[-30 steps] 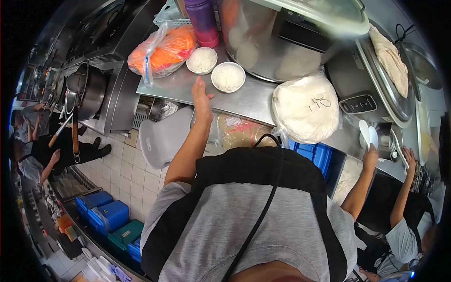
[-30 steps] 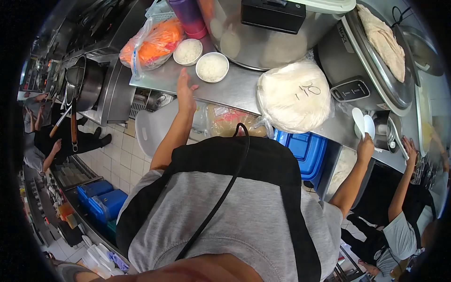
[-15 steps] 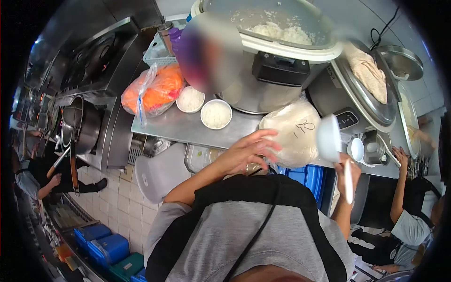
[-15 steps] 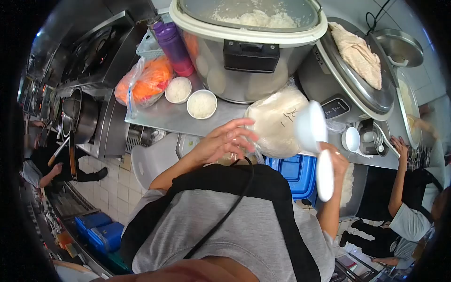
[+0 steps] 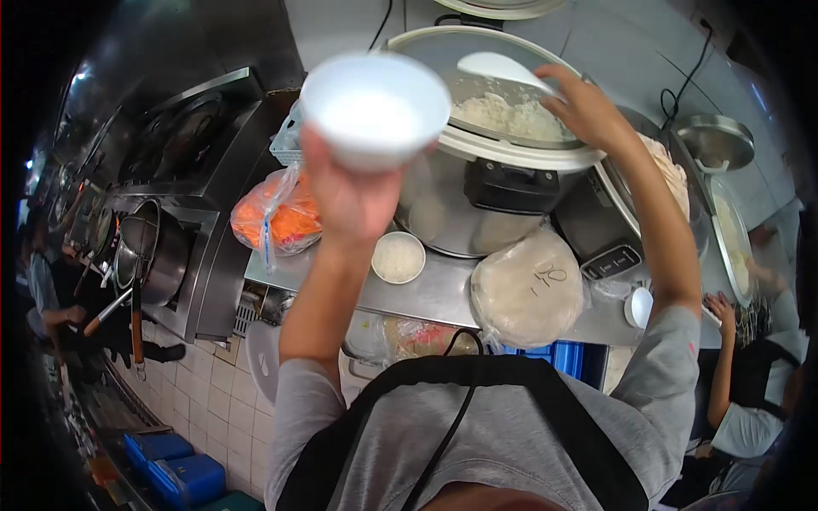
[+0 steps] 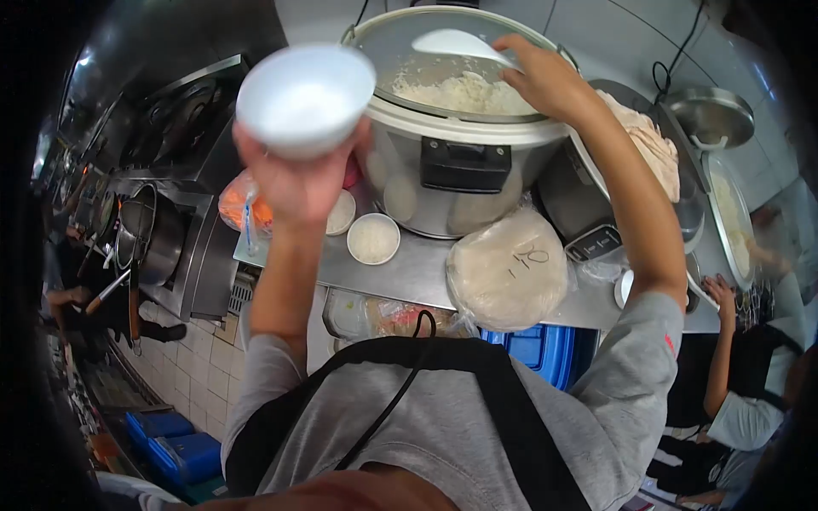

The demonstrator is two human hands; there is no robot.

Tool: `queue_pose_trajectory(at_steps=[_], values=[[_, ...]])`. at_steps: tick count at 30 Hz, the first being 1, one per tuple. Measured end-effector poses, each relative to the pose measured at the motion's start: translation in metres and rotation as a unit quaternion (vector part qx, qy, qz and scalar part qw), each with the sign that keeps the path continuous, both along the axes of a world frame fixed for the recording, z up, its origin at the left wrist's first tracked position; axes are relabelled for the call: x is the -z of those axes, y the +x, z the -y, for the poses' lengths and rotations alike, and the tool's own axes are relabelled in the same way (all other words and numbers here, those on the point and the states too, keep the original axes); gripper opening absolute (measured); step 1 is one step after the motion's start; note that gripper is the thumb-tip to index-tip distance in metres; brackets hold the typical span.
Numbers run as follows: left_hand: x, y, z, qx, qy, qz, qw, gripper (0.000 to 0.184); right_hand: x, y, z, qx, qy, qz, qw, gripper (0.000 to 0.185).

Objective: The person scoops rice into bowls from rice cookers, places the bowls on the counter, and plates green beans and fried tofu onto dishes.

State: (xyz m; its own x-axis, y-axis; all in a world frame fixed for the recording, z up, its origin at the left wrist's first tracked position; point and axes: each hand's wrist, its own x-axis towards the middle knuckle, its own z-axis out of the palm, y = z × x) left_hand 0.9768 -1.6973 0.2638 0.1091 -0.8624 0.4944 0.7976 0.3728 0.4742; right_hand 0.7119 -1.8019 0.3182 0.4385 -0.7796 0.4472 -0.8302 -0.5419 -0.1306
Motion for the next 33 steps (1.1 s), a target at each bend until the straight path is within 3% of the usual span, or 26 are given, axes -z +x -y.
queue_pose_trajectory(at_steps=[3,6,8,11,13,14,17,19,24,33], values=[[-0.028,-0.012,0.072,0.008,-0.014,0.016,1.0,0.073,0.025,0.037,0.088,0.068,-0.082,-0.299,0.948,0.022],[-0.037,-0.035,0.119,-0.037,0.022,0.04,0.998,0.07,0.032,0.069,0.134,0.097,-0.014,-0.475,0.875,0.017],[-0.044,-0.034,0.121,-0.02,0.123,0.094,0.988,0.078,0.062,0.067,0.186,0.064,-0.02,-0.53,0.845,0.017],[-0.039,-0.032,0.122,-0.071,0.087,0.077,0.991,0.083,0.118,0.043,0.251,-0.055,-0.14,-0.512,0.845,0.018],[-0.039,-0.033,0.119,-0.071,0.055,0.107,0.99,0.081,0.125,0.046,0.24,-0.118,-0.175,-0.477,0.853,0.019],[-0.041,-0.032,0.116,-0.064,0.05,0.114,0.99,0.082,0.122,0.047,0.238,-0.161,-0.236,-0.401,0.87,0.02],[-0.041,-0.031,0.117,-0.056,0.051,0.11,0.991,0.084,0.104,0.059,0.21,-0.254,-0.331,-0.296,0.859,0.019],[-0.04,-0.031,0.116,-0.062,0.052,0.113,0.99,0.083,0.097,0.067,0.191,-0.258,-0.31,-0.329,0.854,0.018],[-0.04,-0.033,0.122,-0.055,0.051,0.083,0.994,0.088,0.089,0.07,0.156,-0.141,-0.111,-0.529,0.829,0.015],[-0.039,-0.032,0.121,-0.094,0.077,0.101,0.987,0.091,0.034,0.086,0.07,-0.187,0.106,-0.392,0.895,0.018]])
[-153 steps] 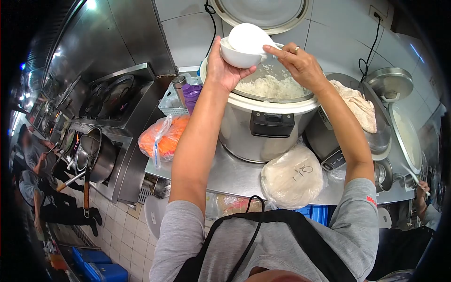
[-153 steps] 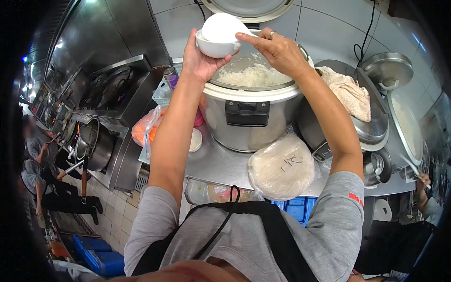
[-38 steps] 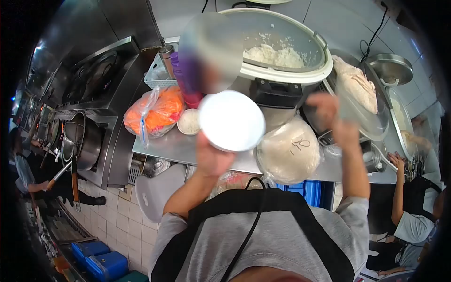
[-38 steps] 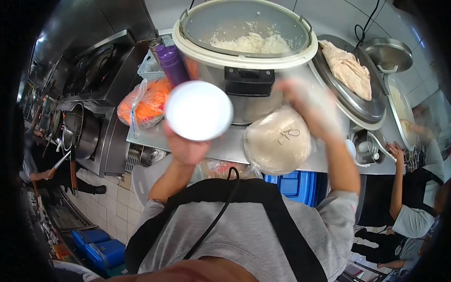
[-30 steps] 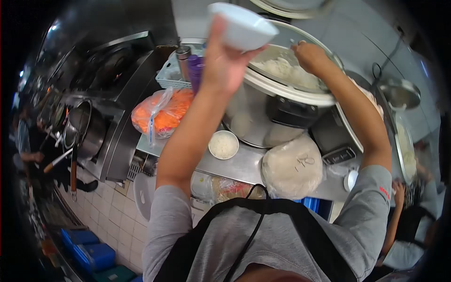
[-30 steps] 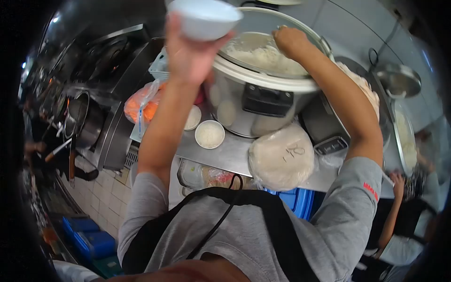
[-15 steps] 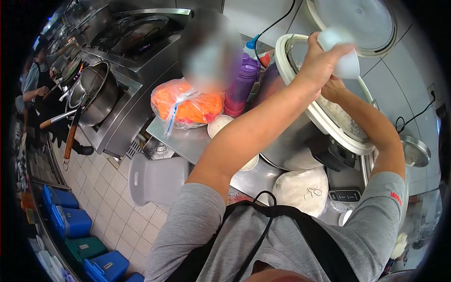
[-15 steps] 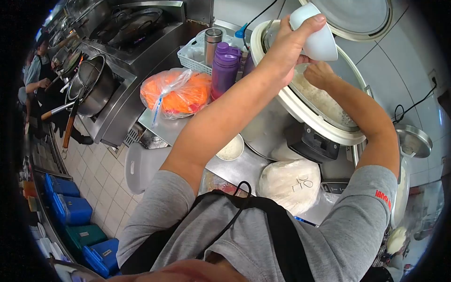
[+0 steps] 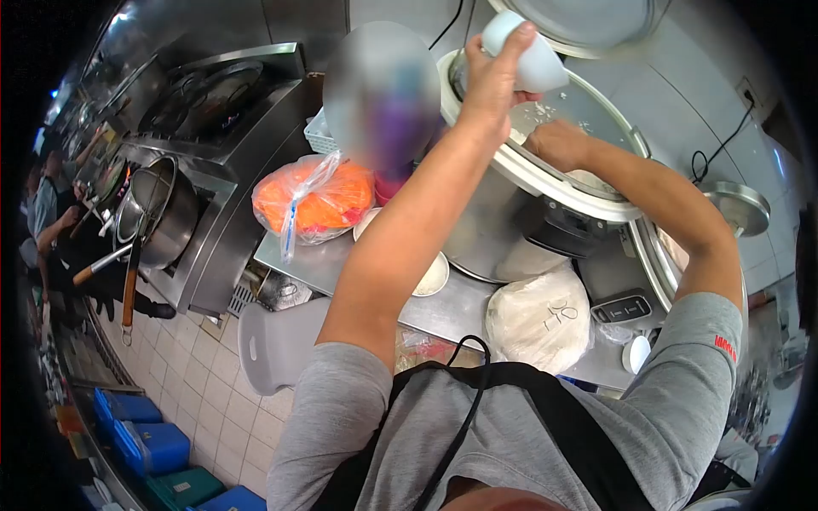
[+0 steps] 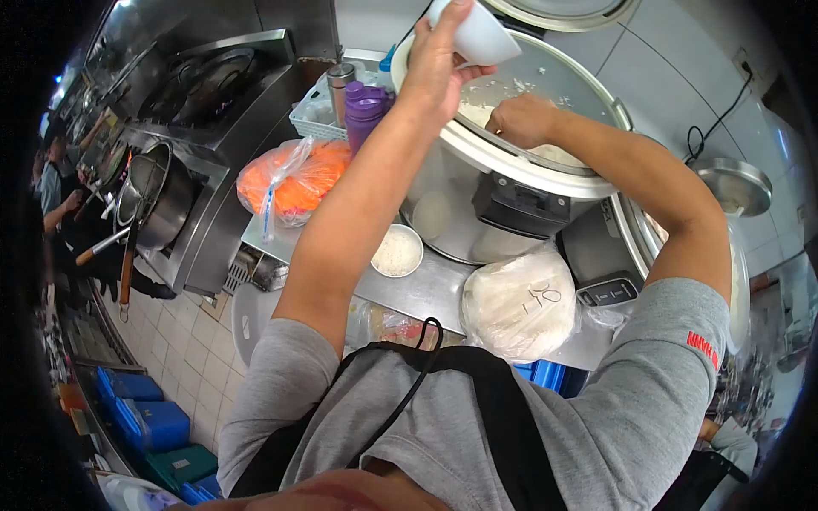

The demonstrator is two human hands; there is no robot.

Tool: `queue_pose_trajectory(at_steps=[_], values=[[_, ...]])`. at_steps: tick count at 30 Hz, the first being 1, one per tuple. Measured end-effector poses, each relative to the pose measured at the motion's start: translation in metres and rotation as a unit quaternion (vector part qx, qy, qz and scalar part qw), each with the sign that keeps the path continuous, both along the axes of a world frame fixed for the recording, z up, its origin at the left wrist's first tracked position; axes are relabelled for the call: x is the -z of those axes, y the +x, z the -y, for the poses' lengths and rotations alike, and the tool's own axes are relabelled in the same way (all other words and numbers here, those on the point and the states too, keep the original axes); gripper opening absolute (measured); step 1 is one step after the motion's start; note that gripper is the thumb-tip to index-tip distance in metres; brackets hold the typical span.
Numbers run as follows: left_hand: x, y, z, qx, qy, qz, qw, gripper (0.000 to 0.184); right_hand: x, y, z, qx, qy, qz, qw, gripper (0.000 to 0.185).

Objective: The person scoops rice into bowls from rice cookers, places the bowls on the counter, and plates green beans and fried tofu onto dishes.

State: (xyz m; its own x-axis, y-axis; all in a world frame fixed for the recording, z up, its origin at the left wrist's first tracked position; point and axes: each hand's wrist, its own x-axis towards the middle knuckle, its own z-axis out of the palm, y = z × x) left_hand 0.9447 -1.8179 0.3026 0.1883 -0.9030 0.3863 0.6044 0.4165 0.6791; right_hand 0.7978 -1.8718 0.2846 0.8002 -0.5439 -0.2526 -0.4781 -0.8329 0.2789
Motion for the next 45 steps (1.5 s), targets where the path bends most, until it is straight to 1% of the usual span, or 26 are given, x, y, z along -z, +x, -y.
queue_pose_trajectory(at_steps=[1,2,5,6,8,9,11,13,15,17,19,21,24,25,27,28,29,31,33,34,35,36,38,40,42,45], values=[[-0.001,0.001,-0.001,0.001,-0.006,-0.001,1.0,0.091,-0.006,-0.004,-0.003,0.012,0.034,0.025,0.999,0.018],[-0.001,-0.001,-0.003,-0.006,-0.007,-0.012,1.0,0.085,-0.01,-0.009,-0.003,0.036,0.039,0.034,0.998,0.02],[0.0,0.002,0.0,0.001,-0.034,-0.021,0.999,0.079,-0.008,-0.04,0.013,0.073,0.163,0.144,0.973,0.02],[0.001,0.002,-0.001,-0.001,-0.031,-0.027,0.999,0.074,-0.011,-0.049,0.018,0.121,0.224,0.154,0.955,0.02],[0.004,0.003,0.002,0.0,-0.035,-0.029,0.999,0.074,-0.015,-0.067,0.026,0.211,0.344,0.175,0.898,0.019],[0.004,0.004,0.001,0.007,-0.044,-0.027,0.999,0.075,-0.021,-0.075,0.025,0.227,0.356,0.193,0.886,0.019],[0.003,0.002,-0.001,-0.023,-0.036,-0.013,0.999,0.073,-0.037,-0.093,0.025,0.258,0.377,0.23,0.859,0.017],[0.0,0.0,-0.005,-0.04,-0.025,0.002,0.999,0.071,-0.064,-0.102,0.02,0.281,0.304,0.25,0.875,0.018],[0.001,-0.001,-0.003,-0.045,0.002,0.038,0.998,0.077,-0.095,-0.111,0.024,0.309,0.224,0.25,0.89,0.019],[0.0,-0.002,-0.001,-0.038,0.043,0.076,0.995,0.079,-0.13,-0.106,0.022,0.308,0.139,0.212,0.917,0.02],[-0.002,-0.005,0.0,-0.02,0.1,0.116,0.988,0.079,-0.162,-0.081,0.01,0.259,-0.038,0.174,0.949,0.022],[-0.002,-0.004,0.004,0.023,0.099,0.126,0.987,0.076,-0.169,-0.055,0.009,0.202,-0.11,0.152,0.961,0.024],[-0.001,0.001,0.007,0.076,0.094,0.097,0.988,0.074,-0.164,-0.008,-0.035,0.155,-0.29,0.101,0.939,0.023],[-0.002,0.001,0.004,0.089,0.086,0.077,0.989,0.074,-0.17,0.003,-0.054,0.189,-0.271,0.084,0.94,0.022],[-0.001,0.0,0.003,0.098,0.079,0.032,0.991,0.072,-0.188,0.014,-0.082,0.258,-0.233,0.045,0.937,0.033],[-0.001,0.001,0.004,0.093,0.081,0.007,0.992,0.072,-0.157,-0.005,-0.015,0.133,-0.379,0.176,0.899,0.018],[0.0,0.001,0.005,0.088,0.082,-0.018,0.993,0.071,-0.141,-0.009,0.011,0.13,-0.351,0.149,0.915,0.018],[-0.004,0.001,-0.001,0.086,0.058,-0.032,0.994,0.072,-0.119,-0.003,0.039,0.12,-0.295,0.095,0.943,0.019],[-0.005,0.002,-0.005,0.086,0.038,-0.037,0.995,0.072,-0.079,0.013,0.053,0.186,-0.156,0.038,0.969,0.023],[-0.005,0.004,-0.005,0.086,0.031,-0.036,0.995,0.072,-0.031,0.01,0.1,0.072,-0.169,0.123,0.975,0.023],[-0.004,0.005,-0.004,0.087,0.025,-0.034,0.995,0.072,0.016,0.007,0.146,-0.047,-0.189,0.188,0.963,0.024],[-0.003,0.005,-0.004,0.075,0.021,-0.037,0.996,0.07,0.042,0.013,0.162,-0.083,-0.192,0.19,0.959,0.024],[-0.001,0.005,-0.002,0.072,0.008,-0.031,0.997,0.069,0.067,0.027,0.162,-0.113,-0.189,0.185,0.958,0.023],[-0.001,0.006,-0.002,0.073,-0.004,-0.026,0.997,0.068,0.077,0.035,0.156,-0.137,-0.178,0.182,0.957,0.022],[-0.002,0.006,-0.002,0.072,-0.004,-0.031,0.997,0.068,0.086,0.039,0.145,-0.148,-0.144,0.17,0.964,0.022],[-0.001,0.004,-0.003,0.08,-0.019,-0.019,0.996,0.07,0.099,0.039,0.119,-0.134,-0.06,0.127,0.981,0.021]])
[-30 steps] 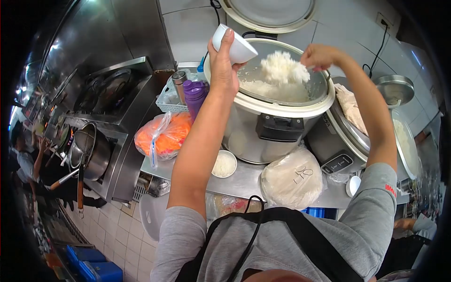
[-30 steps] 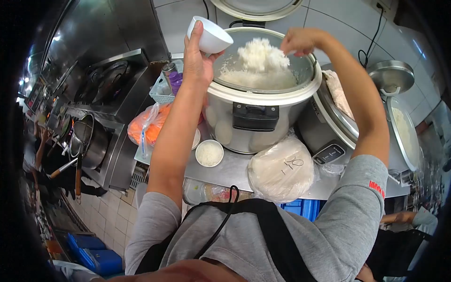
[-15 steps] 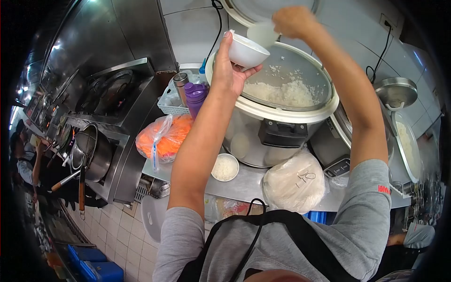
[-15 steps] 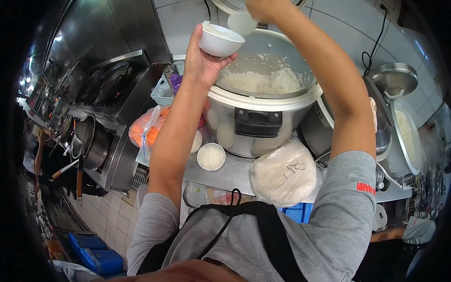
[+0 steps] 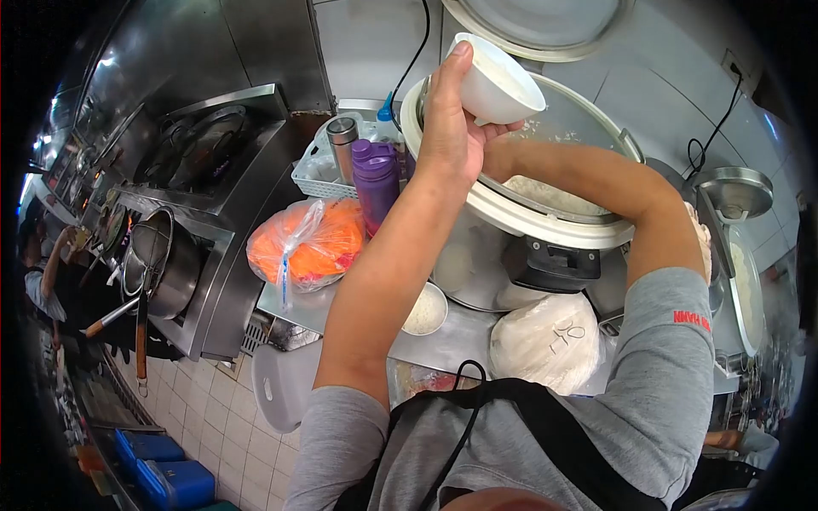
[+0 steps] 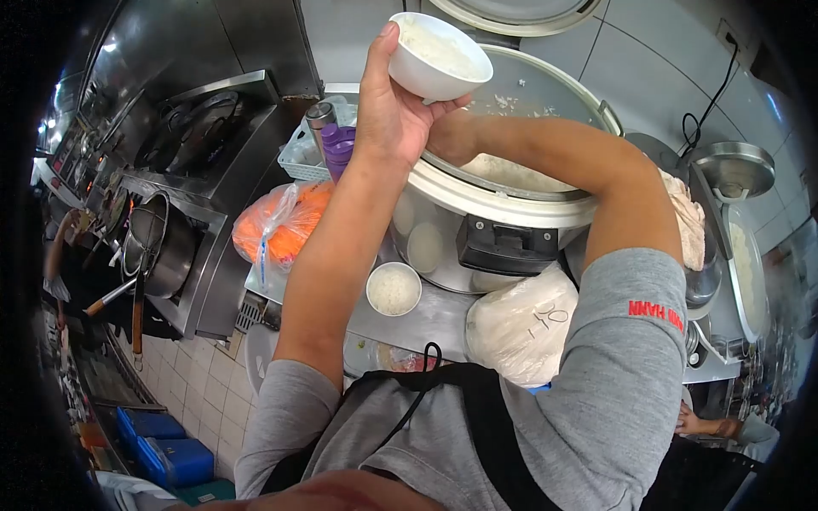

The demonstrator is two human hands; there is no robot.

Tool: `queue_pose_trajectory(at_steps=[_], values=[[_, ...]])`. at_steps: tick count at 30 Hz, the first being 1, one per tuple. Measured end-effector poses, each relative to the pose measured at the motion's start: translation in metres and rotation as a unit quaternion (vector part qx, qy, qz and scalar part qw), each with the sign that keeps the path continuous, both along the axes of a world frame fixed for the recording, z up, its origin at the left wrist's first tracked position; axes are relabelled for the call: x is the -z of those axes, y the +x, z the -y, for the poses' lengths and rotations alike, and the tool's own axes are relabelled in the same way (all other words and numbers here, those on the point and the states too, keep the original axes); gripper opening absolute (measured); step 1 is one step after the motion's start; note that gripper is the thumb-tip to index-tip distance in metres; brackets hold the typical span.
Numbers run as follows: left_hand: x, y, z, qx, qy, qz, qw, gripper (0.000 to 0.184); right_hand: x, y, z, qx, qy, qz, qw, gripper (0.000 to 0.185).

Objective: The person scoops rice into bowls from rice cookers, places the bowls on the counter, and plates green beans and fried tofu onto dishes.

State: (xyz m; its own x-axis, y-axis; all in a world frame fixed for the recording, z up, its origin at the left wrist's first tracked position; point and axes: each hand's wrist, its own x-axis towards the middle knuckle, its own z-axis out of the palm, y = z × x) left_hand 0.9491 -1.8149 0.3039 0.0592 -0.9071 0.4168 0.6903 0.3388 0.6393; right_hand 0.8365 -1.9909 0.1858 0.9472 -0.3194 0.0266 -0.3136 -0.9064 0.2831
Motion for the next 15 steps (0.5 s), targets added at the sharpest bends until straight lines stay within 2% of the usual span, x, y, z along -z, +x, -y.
queue_pose_trajectory(at_steps=[2,4,8,11,14,15], values=[[0.001,0.001,0.002,-0.004,-0.015,0.012,1.0,0.072,-0.012,-0.001,-0.025,0.002,0.04,-0.042,0.998,0.02],[0.0,0.001,0.001,-0.009,-0.011,0.01,1.0,0.071,-0.06,-0.005,-0.07,0.016,0.046,-0.124,0.991,0.021],[0.001,0.0,0.002,-0.018,-0.004,0.01,1.0,0.072,-0.084,-0.032,-0.089,0.083,0.127,-0.094,0.984,0.025],[-0.001,-0.001,-0.001,-0.034,0.008,0.002,0.999,0.073,-0.099,-0.059,-0.09,0.166,0.308,-0.047,0.936,0.027],[0.0,-0.001,0.001,-0.038,0.005,0.007,0.999,0.072,-0.099,-0.091,-0.079,0.251,0.465,-0.019,0.848,0.024],[0.0,0.0,0.0,-0.038,0.011,0.013,0.999,0.073,-0.106,-0.099,-0.082,0.27,0.476,0.002,0.837,0.023]])
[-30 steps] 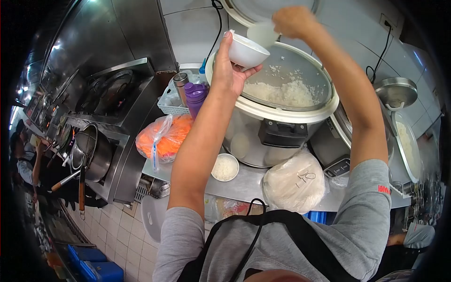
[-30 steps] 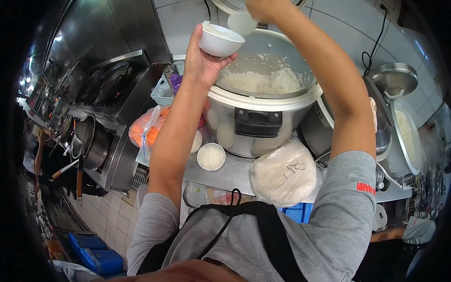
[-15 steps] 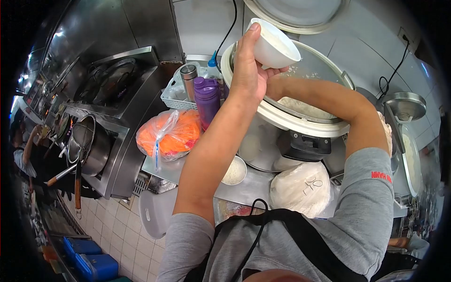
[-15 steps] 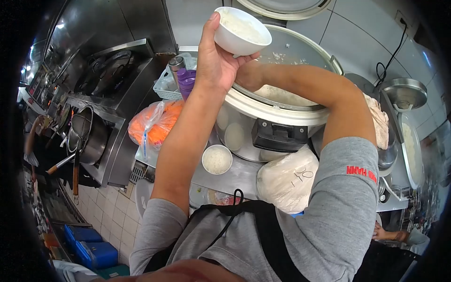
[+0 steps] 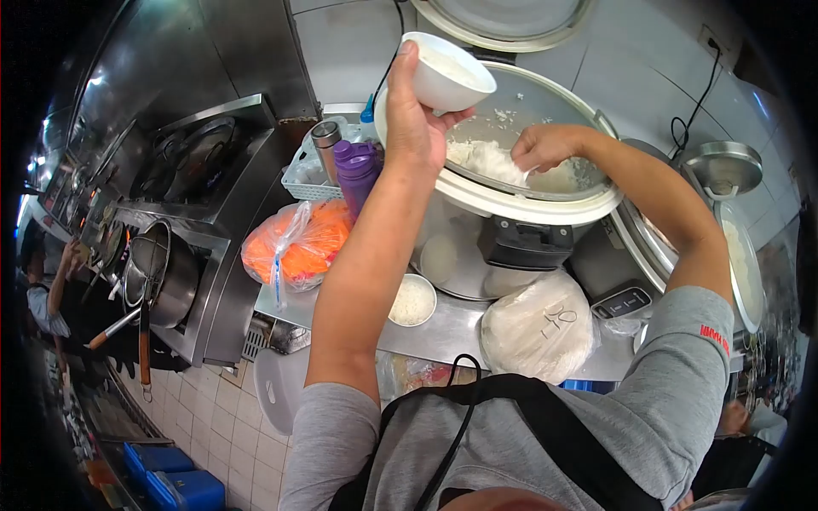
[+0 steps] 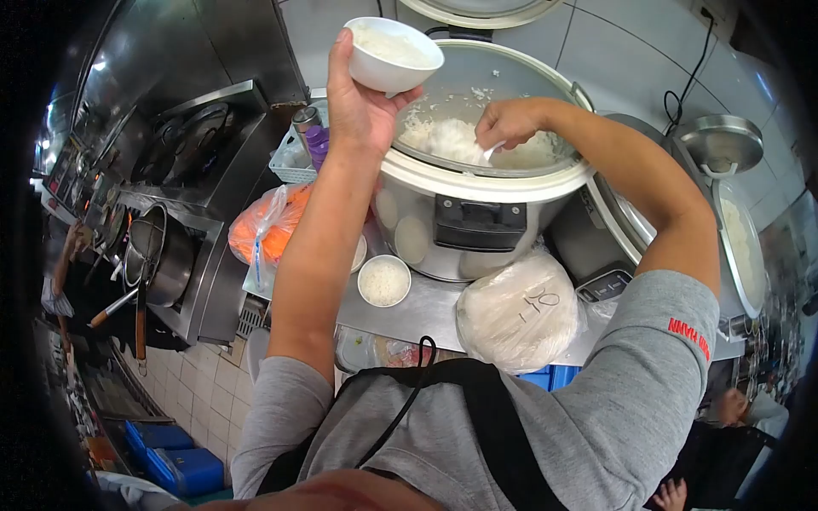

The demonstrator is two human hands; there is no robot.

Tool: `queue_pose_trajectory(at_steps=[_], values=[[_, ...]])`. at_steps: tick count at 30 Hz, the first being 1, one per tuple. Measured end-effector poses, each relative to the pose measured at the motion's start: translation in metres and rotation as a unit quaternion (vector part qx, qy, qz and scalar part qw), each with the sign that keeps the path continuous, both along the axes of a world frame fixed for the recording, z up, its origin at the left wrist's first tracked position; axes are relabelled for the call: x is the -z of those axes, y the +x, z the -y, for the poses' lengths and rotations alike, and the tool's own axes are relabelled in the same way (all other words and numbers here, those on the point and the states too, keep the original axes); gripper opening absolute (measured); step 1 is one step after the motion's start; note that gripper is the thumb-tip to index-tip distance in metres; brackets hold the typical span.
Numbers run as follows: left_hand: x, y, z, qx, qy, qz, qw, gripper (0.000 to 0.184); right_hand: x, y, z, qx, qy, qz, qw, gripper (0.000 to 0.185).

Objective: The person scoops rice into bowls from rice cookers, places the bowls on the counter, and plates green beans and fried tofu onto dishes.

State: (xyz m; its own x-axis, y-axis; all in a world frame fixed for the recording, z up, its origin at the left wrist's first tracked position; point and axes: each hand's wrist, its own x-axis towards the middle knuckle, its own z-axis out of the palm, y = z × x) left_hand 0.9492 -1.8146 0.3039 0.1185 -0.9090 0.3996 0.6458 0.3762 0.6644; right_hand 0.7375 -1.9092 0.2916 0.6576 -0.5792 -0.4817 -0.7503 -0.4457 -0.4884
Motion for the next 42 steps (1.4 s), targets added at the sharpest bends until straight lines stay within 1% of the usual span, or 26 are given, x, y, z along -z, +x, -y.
queue_pose_trajectory(at_steps=[2,4,6,7,10,11,14,16,17,18,21,24,27,28,31,32,35,36,39,41,42], values=[[0.0,-0.002,-0.002,-0.036,0.014,0.002,0.999,0.074,-0.026,-0.015,-0.01,0.055,0.016,0.021,0.998,0.021],[0.001,-0.001,-0.001,-0.054,0.024,0.01,0.998,0.075,-0.051,-0.032,-0.005,0.094,-0.028,0.019,0.995,0.021],[0.001,-0.003,0.0,-0.067,0.031,0.031,0.997,0.074,-0.082,-0.043,-0.009,0.148,-0.139,0.029,0.979,0.022],[0.002,-0.003,0.001,-0.075,0.034,0.041,0.996,0.074,-0.096,-0.047,-0.005,0.156,-0.179,0.027,0.971,0.023],[0.002,-0.003,0.006,-0.026,0.044,0.067,0.996,0.072,-0.126,-0.039,-0.023,0.187,-0.28,0.041,0.941,0.024],[0.002,-0.002,0.007,-0.009,0.052,0.076,0.996,0.071,-0.131,-0.029,-0.03,0.197,-0.309,0.049,0.929,0.025],[0.005,-0.002,0.015,0.018,0.055,0.077,0.995,0.071,-0.118,-0.001,-0.042,0.157,-0.369,0.095,0.911,0.022],[0.003,-0.004,0.011,0.004,0.072,0.092,0.993,0.068,-0.099,0.025,-0.058,0.123,-0.427,-0.023,0.896,0.021],[0.001,-0.004,0.01,-0.004,0.08,0.1,0.992,0.068,-0.072,0.032,-0.058,0.06,-0.55,-0.001,0.833,0.021],[0.001,-0.004,0.01,-0.002,0.083,0.091,0.992,0.068,-0.049,0.038,-0.06,-0.004,-0.661,0.022,0.75,0.021],[0.001,-0.005,0.008,0.002,0.086,0.07,0.994,0.067,-0.049,0.048,-0.087,0.046,-0.633,0.038,0.772,0.022],[-0.002,-0.005,0.003,0.012,0.07,0.067,0.995,0.065,-0.095,0.03,-0.096,0.071,-0.55,0.013,0.832,0.038],[-0.002,-0.005,0.004,0.034,0.064,0.073,0.995,0.065,-0.103,0.011,-0.085,0.053,-0.564,0.171,0.806,0.042],[-0.001,-0.005,0.006,0.037,0.064,0.073,0.995,0.065,-0.1,0.012,-0.085,0.049,-0.572,0.176,0.8,0.043],[-0.001,-0.003,0.007,0.053,0.067,0.057,0.995,0.066,-0.077,0.018,-0.106,0.021,-0.632,0.114,0.766,0.044],[0.0,-0.002,0.007,0.059,0.069,0.049,0.995,0.066,-0.067,0.022,-0.107,0.034,-0.62,0.106,0.777,0.046],[-0.002,-0.002,0.005,0.058,0.071,0.043,0.995,0.066,-0.058,0.021,-0.101,0.027,-0.586,0.178,0.79,0.046],[-0.002,-0.002,0.005,0.065,0.066,0.031,0.995,0.067,-0.064,0.017,-0.098,0.028,-0.565,0.194,0.802,0.045],[-0.002,-0.001,0.007,0.089,0.068,-0.002,0.994,0.068,-0.071,0.003,-0.084,-0.018,-0.615,0.321,0.72,0.046],[0.0,0.003,0.014,0.108,0.091,-0.022,0.99,0.068,-0.065,-0.001,-0.089,-0.008,-0.599,0.295,0.744,0.045],[0.001,0.005,0.014,0.133,0.079,-0.015,0.988,0.07,-0.06,-0.003,-0.092,-0.004,-0.59,0.282,0.756,0.045]])
